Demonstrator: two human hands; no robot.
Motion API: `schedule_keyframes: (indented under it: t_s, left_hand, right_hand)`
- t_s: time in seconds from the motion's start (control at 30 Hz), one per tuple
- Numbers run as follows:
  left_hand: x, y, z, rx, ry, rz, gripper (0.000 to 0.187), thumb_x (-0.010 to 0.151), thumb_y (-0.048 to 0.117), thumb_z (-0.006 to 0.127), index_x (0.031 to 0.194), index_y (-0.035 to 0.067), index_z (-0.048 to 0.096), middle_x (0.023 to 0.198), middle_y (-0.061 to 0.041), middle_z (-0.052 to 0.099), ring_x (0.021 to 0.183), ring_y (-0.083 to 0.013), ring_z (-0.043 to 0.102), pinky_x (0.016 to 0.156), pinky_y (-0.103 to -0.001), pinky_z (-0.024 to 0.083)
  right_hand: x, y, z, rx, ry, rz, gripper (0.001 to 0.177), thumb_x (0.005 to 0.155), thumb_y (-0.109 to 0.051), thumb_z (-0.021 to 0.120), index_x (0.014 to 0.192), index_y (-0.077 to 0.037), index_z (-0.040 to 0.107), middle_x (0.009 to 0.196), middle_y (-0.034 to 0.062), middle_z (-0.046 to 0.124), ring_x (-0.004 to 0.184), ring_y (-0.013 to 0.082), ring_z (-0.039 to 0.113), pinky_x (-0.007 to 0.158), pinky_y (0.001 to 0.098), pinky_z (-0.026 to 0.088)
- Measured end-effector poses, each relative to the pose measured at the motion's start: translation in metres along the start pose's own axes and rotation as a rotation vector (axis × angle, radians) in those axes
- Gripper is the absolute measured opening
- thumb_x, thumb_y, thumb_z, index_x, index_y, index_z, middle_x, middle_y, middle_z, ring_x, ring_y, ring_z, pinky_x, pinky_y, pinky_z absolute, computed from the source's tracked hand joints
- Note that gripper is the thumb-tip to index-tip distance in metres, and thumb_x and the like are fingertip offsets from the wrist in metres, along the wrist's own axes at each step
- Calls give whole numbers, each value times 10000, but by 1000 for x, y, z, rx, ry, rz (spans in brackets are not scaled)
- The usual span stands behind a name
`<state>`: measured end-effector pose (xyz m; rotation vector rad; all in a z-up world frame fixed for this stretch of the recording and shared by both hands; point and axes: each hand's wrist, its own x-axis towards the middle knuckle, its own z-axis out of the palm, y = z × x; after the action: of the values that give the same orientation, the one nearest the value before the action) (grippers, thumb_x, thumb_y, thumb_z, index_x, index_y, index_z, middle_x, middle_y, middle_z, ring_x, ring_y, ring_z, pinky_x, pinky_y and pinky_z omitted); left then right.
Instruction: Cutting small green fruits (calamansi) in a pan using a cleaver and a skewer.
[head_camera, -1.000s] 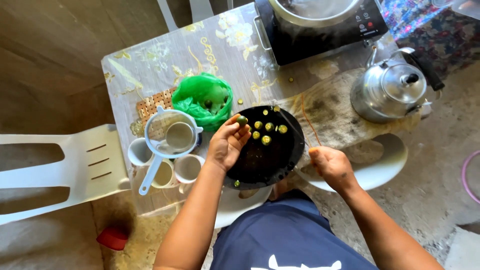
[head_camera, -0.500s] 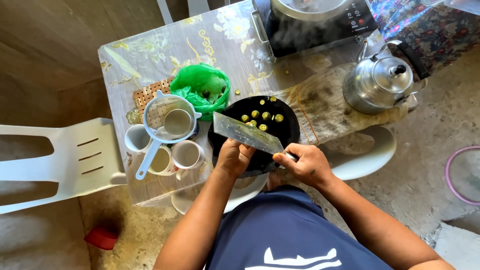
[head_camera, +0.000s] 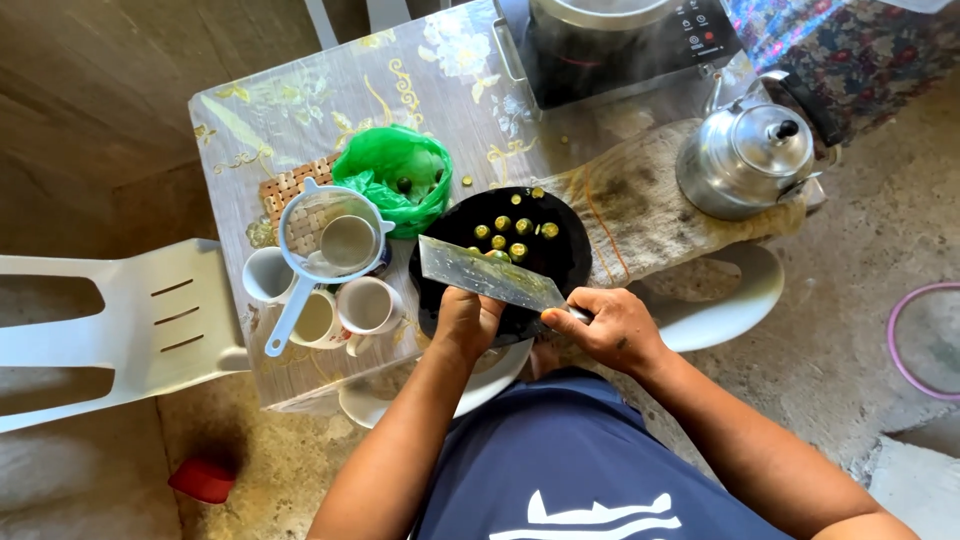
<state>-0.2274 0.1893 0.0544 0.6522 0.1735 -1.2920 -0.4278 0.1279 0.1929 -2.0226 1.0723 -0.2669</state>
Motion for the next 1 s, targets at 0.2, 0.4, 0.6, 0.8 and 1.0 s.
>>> schedule_keyframes:
  t_s: [0.2, 0.4, 0.6, 0.8, 1.0]
  left_hand:
    - [9, -1, -13, -27, -41, 3, 220, 968, 110, 642, 1163, 9, 643, 1133, -123, 709, 1050, -258, 699, 967, -435, 573]
    - [-7, 18, -7, 74, -65, 0, 228, 929, 79, 688, 1147, 14, 684, 1039, -119, 740, 942, -254, 720, 912, -436, 594]
    - [-11, 20, -18, 147, -61, -2, 271, 878, 14, 721, 1144, 22, 667, 1031, -111, 743, 941, -249, 743, 910, -423, 608]
    - [4, 27, -32, 658, -9, 218, 328, 813, -31, 735, 1132, 13, 672, 1014, -79, 756, 932, -201, 750, 880, -350, 600]
    - [33, 48, -12, 1169, 87, 545, 280, 793, 65, 759, 1067, 22, 722, 948, -59, 762, 837, -132, 720, 795, -281, 587]
  right_hand:
    - [-3, 27, -1, -30, 12, 23, 487, 820, -542, 725, 773, -58, 750, 600, 148, 632, 521, 263, 621, 539, 383, 484]
    - [-14, 70, -11, -82, 4, 199, 552, 841, -589, 662, 742, -52, 745, 612, 149, 672, 566, 261, 669, 571, 407, 491]
    - [-19, 119, -4, 46, 67, 214, 629, 922, -580, 625, 675, -2, 603, 582, 101, 527, 577, 178, 505, 549, 376, 431]
    - [-14, 120, -12, 134, 135, 188, 625, 951, -546, 615, 620, -22, 532, 560, 36, 452, 569, 133, 427, 521, 348, 389]
    - [-11, 123, -19, 213, 149, 205, 622, 961, -550, 601, 616, -36, 543, 573, -5, 480, 572, 109, 438, 515, 325, 388]
